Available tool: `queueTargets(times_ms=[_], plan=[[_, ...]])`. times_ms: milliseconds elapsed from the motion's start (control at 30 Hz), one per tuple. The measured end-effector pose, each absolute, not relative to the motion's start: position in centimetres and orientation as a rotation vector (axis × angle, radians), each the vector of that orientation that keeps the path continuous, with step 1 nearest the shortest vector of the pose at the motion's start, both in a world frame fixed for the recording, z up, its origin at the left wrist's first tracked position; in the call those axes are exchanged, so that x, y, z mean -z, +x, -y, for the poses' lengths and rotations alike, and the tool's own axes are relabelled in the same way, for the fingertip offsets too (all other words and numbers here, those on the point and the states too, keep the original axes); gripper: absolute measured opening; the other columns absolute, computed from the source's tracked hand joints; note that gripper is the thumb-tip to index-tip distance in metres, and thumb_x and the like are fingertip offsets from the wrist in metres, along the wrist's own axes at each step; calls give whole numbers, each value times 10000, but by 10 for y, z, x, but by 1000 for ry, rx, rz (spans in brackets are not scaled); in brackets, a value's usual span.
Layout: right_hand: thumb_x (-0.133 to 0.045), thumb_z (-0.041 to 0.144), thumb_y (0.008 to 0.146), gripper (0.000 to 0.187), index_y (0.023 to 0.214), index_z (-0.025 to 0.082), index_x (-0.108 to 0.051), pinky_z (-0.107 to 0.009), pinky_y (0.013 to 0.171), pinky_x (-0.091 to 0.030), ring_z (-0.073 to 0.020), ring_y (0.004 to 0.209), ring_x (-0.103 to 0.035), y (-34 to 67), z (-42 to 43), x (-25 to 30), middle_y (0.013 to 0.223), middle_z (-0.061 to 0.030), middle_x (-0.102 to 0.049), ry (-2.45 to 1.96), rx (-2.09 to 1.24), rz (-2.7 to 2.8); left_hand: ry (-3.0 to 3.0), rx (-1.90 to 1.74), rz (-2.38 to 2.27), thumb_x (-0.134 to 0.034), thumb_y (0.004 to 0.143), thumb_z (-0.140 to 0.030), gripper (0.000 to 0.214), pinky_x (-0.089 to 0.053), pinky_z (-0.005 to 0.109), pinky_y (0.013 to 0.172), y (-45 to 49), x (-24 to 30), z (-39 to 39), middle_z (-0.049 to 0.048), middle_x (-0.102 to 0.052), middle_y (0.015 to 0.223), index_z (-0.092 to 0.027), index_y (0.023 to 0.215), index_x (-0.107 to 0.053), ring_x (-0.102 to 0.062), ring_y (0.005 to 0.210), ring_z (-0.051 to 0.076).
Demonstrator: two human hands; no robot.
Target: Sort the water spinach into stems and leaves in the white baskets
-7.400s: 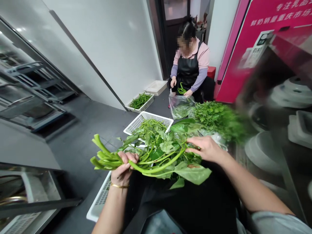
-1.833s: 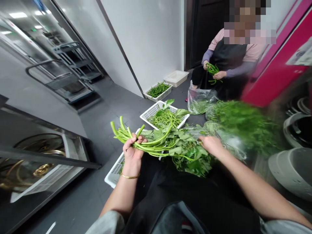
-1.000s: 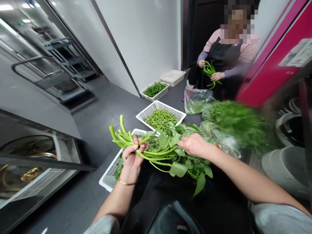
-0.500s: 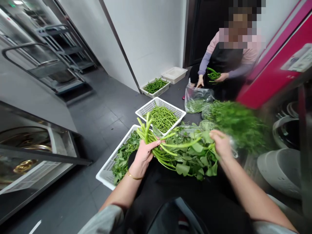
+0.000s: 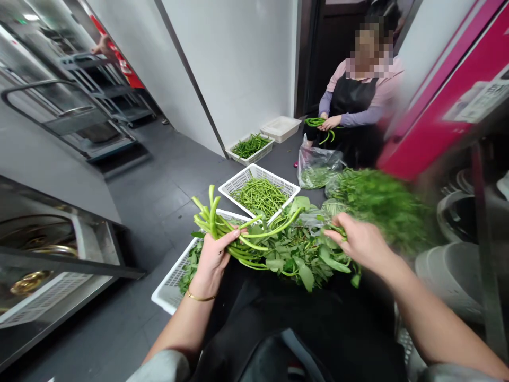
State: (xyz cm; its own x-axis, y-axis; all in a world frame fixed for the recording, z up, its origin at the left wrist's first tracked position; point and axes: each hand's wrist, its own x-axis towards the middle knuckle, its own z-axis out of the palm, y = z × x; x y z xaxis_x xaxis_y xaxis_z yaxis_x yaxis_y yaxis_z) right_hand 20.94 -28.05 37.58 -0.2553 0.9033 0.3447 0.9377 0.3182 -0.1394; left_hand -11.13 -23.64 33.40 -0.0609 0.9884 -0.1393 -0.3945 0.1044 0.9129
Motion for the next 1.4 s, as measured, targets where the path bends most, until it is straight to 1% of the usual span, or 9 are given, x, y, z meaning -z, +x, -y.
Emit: queueTargets(times_ms=[100,300,400,600,767,967,1067,1267,1400], plan=[[-411,351,926,330,1155,166,-560,-231,468,-247,-152,593,-558,184,259,-378,790,-69,-664,-1605,298,2337,780,-1319,-1018,-816,498,-191,290,-569,315,603,-111,-337,241,90,-709,657,-111,724,-653,-678,608,218],[-403,270,916,346,684,157,-634,-247,500,-285,-118,540,-484,176,249,-384,656,-43,-597,-1208,-73,2638,719,-1273,-1014,-800,498,-178,249,-547,270,526,-115,-333,239,85,-701,631,-104,691,-661,-633,512,167],[-416,355,909,390,627,181,-621,-254,555,-380,-128,550,-499,200,268,-379,603,-25,-565,-1049,-445,2322,697,-1246,-1036,-784,511,-177,209,-541,265,514,-119,-327,230,84,-693,618,-88,650,-656,-611,481,149],[-511,457,818,336,596,204,-525,-288,583,-417,-158,593,-518,261,287,-363,627,-12,-546,-1531,-408,1722,713,-1344,-1046,-787,519,-177,228,-545,271,545,-116,-324,224,86,-696,624,-84,683,-658,-633,512,164],[-502,465,866,331,673,197,-529,-269,523,-370,-139,538,-489,222,288,-375,629,-23,-558,-1474,-105,2193,810,-1375,-1035,-805,519,-186,253,-554,298,599,-95,-333,229,80,-700,642,-94,702,-657,-664,583,195],[-412,147,905,255,1118,143,-554,-256,510,-320,-156,634,-581,161,272,-376,797,-76,-654,-1342,381,2580,854,-1316,-1014,-793,539,-193,223,-541,288,554,-87,-346,239,82,-688,626,-92,683,-656,-645,546,186],[-429,52,841,296,1074,143,-587,-249,501,-309,-162,653,-590,160,262,-369,796,-86,-645,-1331,446,2736,871,-1231,-1001,-767,570,-192,177,-534,292,526,-90,-345,241,84,-683,618,-89,667,-662,-625,513,175],[-458,101,837,199,784,159,-641,-240,481,-342,-132,507,-531,160,268,-356,670,-48,-628,-995,-94,3085,805,-1140,-1025,-751,552,-174,148,-492,265,457,-86,-327,234,87,-677,598,-85,623,-657,-575,445,142],[-417,286,887,288,784,198,-671,-296,628,-465,-176,675,-614,194,266,-350,759,-42,-680,-1237,-555,2296,691,-1243,-1036,-737,543,-169,130,-480,240,452,-86,-317,228,77,-672,581,-93,601,-650,-574,450,132]])
